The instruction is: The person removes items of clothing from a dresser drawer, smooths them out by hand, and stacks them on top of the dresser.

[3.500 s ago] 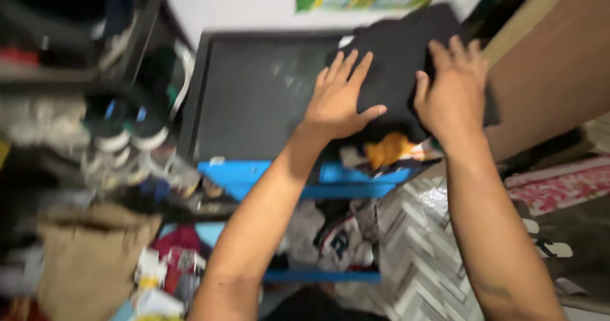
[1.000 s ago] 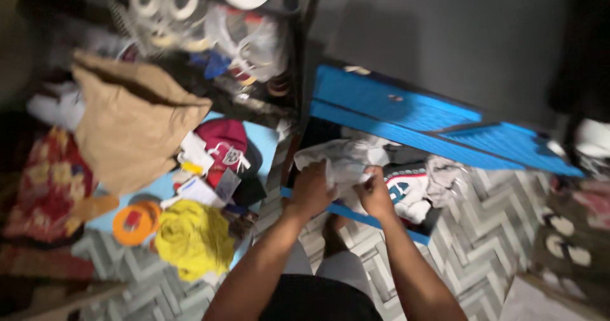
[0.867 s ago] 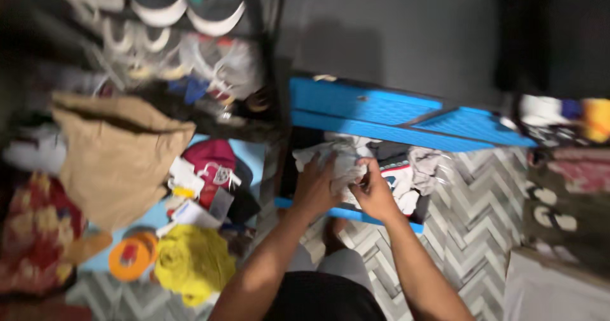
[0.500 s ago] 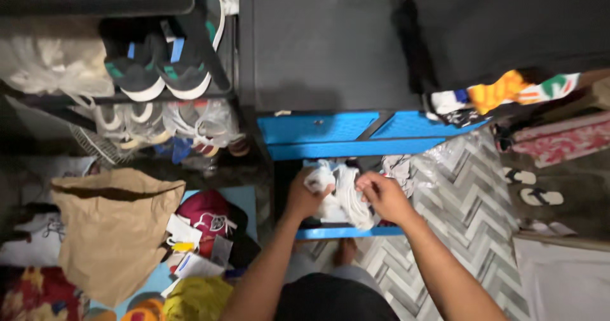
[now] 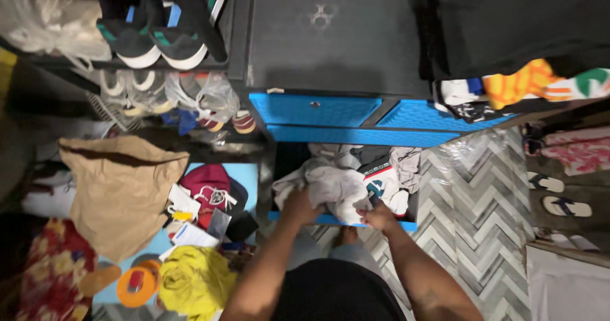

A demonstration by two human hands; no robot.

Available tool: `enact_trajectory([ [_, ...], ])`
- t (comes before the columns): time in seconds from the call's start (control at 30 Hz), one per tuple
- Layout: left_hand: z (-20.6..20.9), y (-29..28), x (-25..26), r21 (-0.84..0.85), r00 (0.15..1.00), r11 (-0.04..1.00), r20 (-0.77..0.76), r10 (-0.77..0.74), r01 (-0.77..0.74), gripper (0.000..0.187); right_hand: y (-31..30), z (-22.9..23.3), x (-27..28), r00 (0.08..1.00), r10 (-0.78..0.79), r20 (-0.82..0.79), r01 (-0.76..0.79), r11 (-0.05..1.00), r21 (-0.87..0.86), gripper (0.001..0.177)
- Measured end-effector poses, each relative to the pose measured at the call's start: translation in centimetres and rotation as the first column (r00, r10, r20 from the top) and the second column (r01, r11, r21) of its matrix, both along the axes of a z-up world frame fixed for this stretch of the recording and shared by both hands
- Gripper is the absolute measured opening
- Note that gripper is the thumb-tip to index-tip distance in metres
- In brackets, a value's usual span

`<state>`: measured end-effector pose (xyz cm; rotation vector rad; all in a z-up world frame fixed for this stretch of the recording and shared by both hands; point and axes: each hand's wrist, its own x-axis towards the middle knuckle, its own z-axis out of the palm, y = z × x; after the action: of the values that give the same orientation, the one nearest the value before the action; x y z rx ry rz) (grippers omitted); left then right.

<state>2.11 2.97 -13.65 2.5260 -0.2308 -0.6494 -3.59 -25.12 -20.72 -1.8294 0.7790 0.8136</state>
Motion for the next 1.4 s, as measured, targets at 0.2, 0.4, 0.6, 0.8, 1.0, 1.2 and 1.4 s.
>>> enact_trajectory([
  [0.2, -1.9, -2.0, -4.1, -0.123, 0.999, 0.992, 0.029, 0.024, -0.02, 0.081, 1.2, -5.4, -0.7, 0.993, 0.077, 0.091, -0.063, 0.988, -0.142, 0.057],
  [0.4, -2.8, -5.3, -4.7, -0.22, 0.968, 0.975, 0.235, 0.086, -0.033, 0.066, 2.6, -6.6, 0.2, 0.978, -0.042, 0.204, 0.025, 0.996, 0.082, 0.046],
  [0.6, -0.9, -7.1, -2.1, -0.513, 0.897, 0.829, 0.224, 0.38, -0.223, 0.018, 1.5, 3.8, 2.3, 0.835, -0.015, 0.55, -0.114, 0.973, 0.2, 0.038],
  [0.8, 11.7, -4.8, 5.1, -0.565, 0.861, 0.781, 0.504, 0.07, 0.267, 0.058, -0.1, 23.2, 3.4, 0.471, 0.326, 0.82, -0.493, 0.868, -0.062, 0.039],
  [1.0, 25.5, -6.5, 5.0, -0.292, 0.618, 0.581, 0.604, -0.504, 0.76, 0.066, 0.2, 37.9, 3.3, 0.231, 0.671, 0.704, -0.76, 0.576, -0.3, 0.017],
  [1.2, 30.9, -6.5, 4.6, -0.054, 0.46, 0.488, 0.439, -0.772, 0.871, 0.055, 0.5, 42.7, 0.9, 0.22, 0.706, 0.673, -0.811, 0.516, -0.276, 0.017],
  [1.4, 31.6, -5.9, 4.0, -0.23, 0.38, 0.31, 0.685, -0.621, 0.923, 0.043, -1.5, 44.1, -0.7, 0.204, 0.698, 0.686, -0.762, 0.553, -0.337, 0.051],
])
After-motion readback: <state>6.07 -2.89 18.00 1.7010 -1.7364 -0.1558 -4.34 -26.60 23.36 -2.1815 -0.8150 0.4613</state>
